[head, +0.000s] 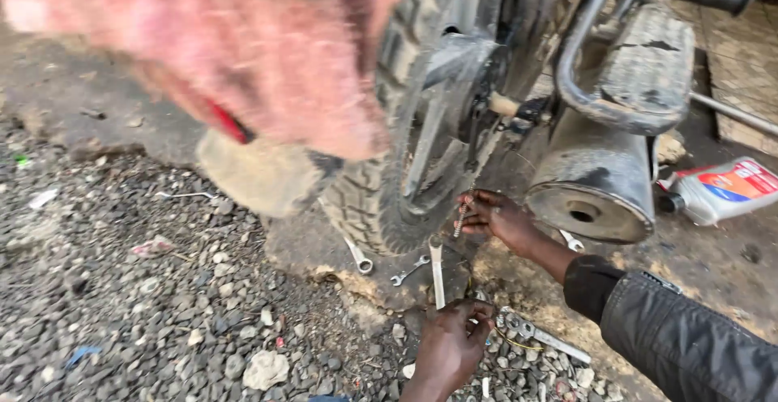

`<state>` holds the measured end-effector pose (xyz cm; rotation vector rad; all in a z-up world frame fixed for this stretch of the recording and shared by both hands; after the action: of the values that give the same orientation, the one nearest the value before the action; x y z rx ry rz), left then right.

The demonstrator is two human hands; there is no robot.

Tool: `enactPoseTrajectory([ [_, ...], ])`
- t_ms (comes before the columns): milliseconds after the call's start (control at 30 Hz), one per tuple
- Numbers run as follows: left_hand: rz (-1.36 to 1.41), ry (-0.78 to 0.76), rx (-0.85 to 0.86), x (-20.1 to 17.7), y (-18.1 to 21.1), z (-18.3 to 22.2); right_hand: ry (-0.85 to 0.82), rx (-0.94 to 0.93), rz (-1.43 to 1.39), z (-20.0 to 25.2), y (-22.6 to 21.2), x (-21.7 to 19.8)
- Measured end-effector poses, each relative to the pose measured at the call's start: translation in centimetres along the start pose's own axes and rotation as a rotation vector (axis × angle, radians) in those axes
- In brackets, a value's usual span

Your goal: Fitting a side panel onto a motorcycle and using a screwdriver and wrenches to perform maintenance on the frame and rear wheel.

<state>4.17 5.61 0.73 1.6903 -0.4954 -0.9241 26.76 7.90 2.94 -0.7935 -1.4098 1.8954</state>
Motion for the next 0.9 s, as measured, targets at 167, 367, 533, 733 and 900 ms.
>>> enactPoseTrajectory([
  [167, -0.056, 0.017, -0.065, -5.0, 1.0, 1.6, 0.032, -0.134, 0.033, -1.2, -2.4, 2.2],
  [367, -0.084, -0.063, -0.075, -5.8, 1.7, 3.3, 0.073, -0.102, -0.065, 1.0, -4.4, 3.2],
  [533, -0.168, -0.081, -0.057, -6.1, 2.1, 3.9, 0.107, -0.119, -0.175, -0.4, -3.8, 1.6],
  [733, -0.11, -0.043, 0.042, -6.2, 3.0, 4.2, 0.232, -0.122, -0.277, -1.4, -4.8, 0.4],
  [900, -0.119, -0.037, 0.052, -7.0, 2.7, 4.3, 0.283, -0.204, -0.374, -5.6, -4.7, -2.4],
])
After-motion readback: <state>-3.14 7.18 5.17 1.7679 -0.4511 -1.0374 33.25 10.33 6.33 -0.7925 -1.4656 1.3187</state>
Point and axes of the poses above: each hand's wrist, its own z-axis away from the middle knuckle, its own x-axis out of the palm, y = z × x, the point moved 8 cm from there along -z, towards the middle knuckle, and after that the axes turned 12 degrees about y, right-handed, at the moved point
